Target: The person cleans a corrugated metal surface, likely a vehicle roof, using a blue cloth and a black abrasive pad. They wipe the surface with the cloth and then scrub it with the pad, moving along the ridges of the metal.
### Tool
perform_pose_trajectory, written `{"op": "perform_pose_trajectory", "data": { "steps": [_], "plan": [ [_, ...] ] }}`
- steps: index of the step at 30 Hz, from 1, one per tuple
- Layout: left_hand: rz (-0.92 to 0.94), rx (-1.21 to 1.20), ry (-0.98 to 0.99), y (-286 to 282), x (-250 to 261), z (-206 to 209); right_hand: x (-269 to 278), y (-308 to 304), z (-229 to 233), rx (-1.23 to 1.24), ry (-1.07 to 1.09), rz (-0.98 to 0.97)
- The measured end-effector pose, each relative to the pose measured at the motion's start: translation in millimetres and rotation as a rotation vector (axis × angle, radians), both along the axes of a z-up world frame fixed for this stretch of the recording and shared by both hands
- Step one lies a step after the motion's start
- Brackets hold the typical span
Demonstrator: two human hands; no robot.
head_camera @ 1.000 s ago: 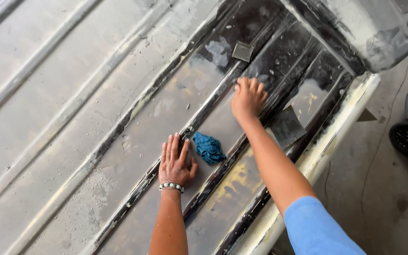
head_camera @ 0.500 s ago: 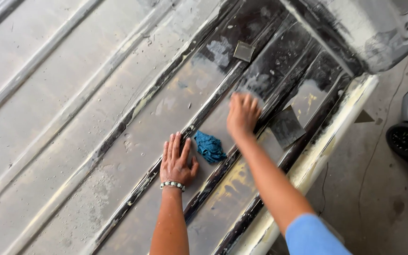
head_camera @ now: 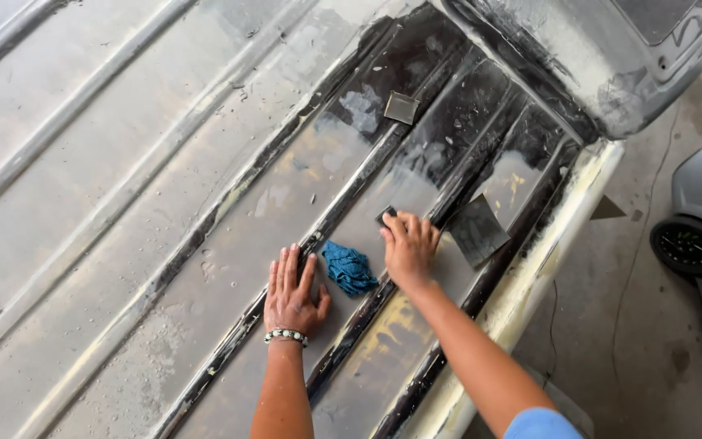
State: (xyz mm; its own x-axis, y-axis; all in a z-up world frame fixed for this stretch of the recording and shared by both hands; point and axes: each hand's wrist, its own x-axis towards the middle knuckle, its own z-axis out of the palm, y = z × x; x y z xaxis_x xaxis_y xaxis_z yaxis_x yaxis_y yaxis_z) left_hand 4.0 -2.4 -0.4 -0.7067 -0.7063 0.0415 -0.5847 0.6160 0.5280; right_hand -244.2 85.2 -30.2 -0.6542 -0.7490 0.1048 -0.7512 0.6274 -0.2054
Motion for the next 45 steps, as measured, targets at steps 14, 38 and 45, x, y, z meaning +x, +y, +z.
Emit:
{"op": "perform_pose_trajectory", "data": {
  "steps": [14, 38, 45],
  "plan": [
    [0.006, -0.068, -0.018, 0, -1, 2, -1, 12, 8, -0.115, 0.012, -0.012],
    [0.041, -0.06, -0.064, 3, -8, 15, 22, 13, 20, -0.151, -0.021, -0.053],
    [0.032, -0.075, -0.062, 5, -7, 13, 18, 54, 29, -0.461, -0.233, 0.148]
  ]
}}
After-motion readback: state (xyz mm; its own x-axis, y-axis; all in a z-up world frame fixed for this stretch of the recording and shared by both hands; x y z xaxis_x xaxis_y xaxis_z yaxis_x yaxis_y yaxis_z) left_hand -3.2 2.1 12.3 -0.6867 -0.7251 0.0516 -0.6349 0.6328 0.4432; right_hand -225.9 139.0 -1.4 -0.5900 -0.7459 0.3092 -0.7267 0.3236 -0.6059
